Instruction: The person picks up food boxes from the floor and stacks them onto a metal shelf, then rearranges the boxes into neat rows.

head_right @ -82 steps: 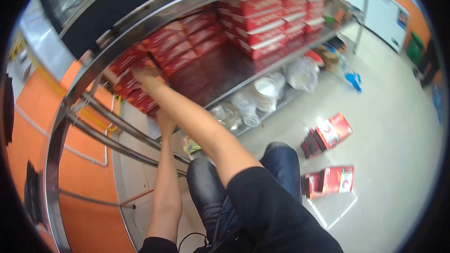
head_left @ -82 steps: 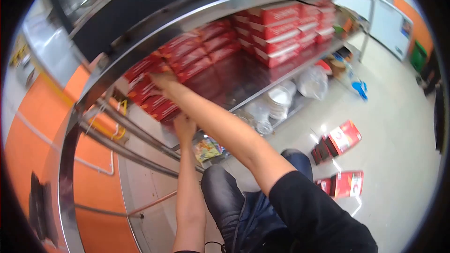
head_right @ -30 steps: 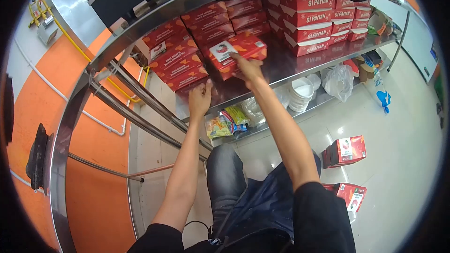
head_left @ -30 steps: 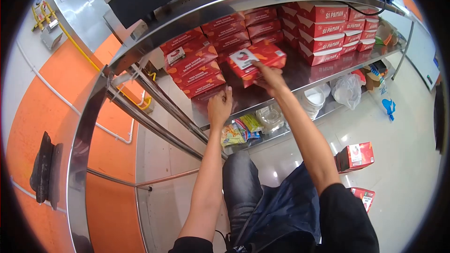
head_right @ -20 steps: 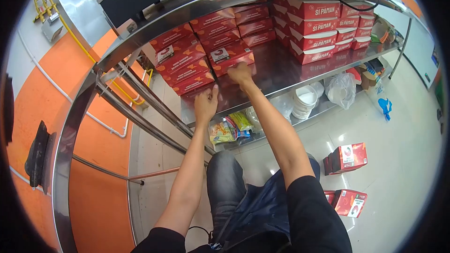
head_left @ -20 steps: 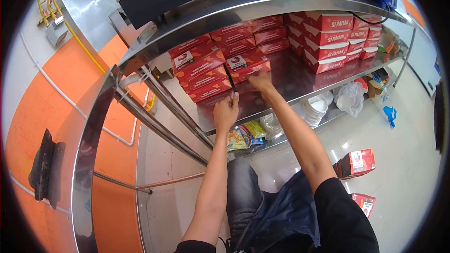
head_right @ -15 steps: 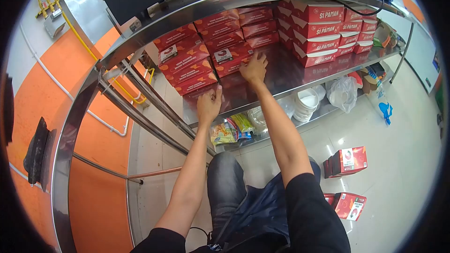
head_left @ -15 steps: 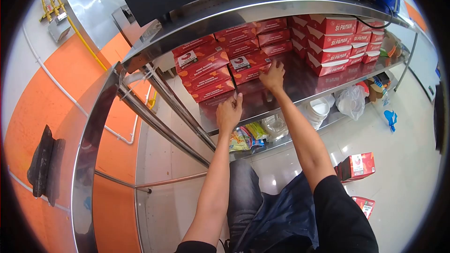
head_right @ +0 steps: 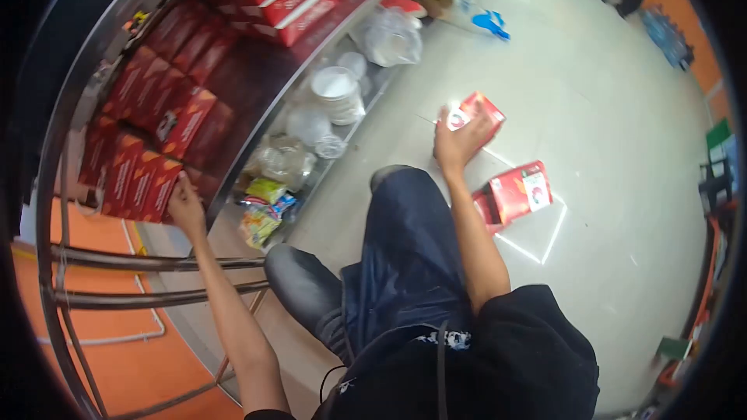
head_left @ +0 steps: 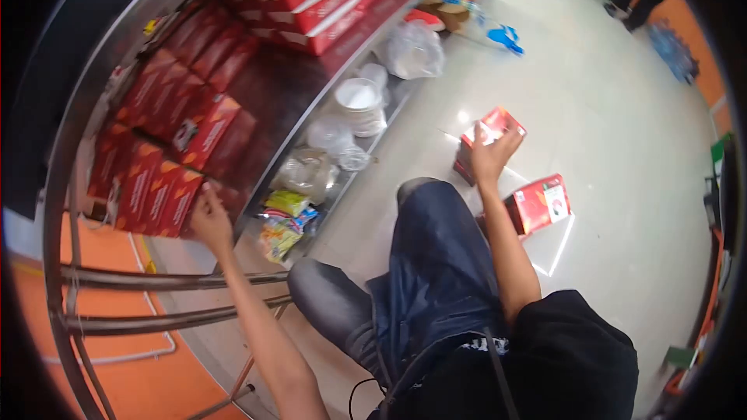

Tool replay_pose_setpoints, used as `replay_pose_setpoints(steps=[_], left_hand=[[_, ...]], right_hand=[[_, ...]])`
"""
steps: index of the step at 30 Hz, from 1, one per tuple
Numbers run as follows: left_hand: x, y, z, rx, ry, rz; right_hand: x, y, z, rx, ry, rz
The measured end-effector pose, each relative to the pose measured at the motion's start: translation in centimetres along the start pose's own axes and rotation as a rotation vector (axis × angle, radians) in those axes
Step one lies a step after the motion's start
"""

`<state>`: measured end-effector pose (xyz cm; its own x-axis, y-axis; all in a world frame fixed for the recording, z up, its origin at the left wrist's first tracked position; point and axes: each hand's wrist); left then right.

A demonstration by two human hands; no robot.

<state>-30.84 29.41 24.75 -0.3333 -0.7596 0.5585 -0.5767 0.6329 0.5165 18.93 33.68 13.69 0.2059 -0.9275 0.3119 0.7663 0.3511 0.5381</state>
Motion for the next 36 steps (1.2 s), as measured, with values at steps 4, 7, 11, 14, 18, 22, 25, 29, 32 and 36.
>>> replay_pose_setpoints(steps=[4,7,11,14,18,22,25,29,32,36], left_hand=[[-0.6,0.3,0.7,-0.024,0.022,0.003],[-0.4,0.2,0.7,-0.031,0.002,0.015],[-0.3,-0.1,-0.3,-0.018,0.021,0.019],[-0.7,-0.1,0.2,-0.066,-0.010,-0.029],[-0.2,-0.4,-0.5,-0.122,0.037,-0.064],[0.4,-0.6,-1.4,-0.068,0.068,-0.084],[0.6,-0.7,-2.5,-0.030,0.147,-0.074],[0.7,-0.6,-3.0,0.013,0.202,-0.053],[0.7,-0.8,-2.8,0.033,0.148,-0.046],[0.9,-0.8,-2.8,0.039,0.145,-0.049]], right_hand=[[-2.5,4.3,-10.4,-0.577,-0.206,0.150],[-5.1,4.6,-14.1,-0.734,-0.322,0.331],[-8.3,3.0,-22.8,-0.769,-0.032,0.479],[-7.7,2.5,-21.4,-0.756,-0.003,0.307],[-10.4,2.7,-29.4,-0.656,0.053,0.423],[-6.9,4.4,-23.7,-0.580,-0.283,0.356],[-3.3,4.7,-14.3,-0.703,0.421,0.437],[0.3,1.5,4.7,-0.816,0.968,0.808],[-0.7,-2.2,17.9,-0.805,1.157,1.177],[-6.4,-7.1,32.6,-0.693,1.165,1.456]])
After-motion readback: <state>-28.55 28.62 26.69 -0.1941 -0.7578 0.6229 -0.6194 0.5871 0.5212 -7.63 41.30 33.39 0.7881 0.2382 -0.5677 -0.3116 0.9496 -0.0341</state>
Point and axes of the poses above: each hand's wrist, its own y-axis towards the middle knuckle, its own x-axis out of the back of the hand, z = x × y, and after that the axes turned 9 degrees about -z, right-handed
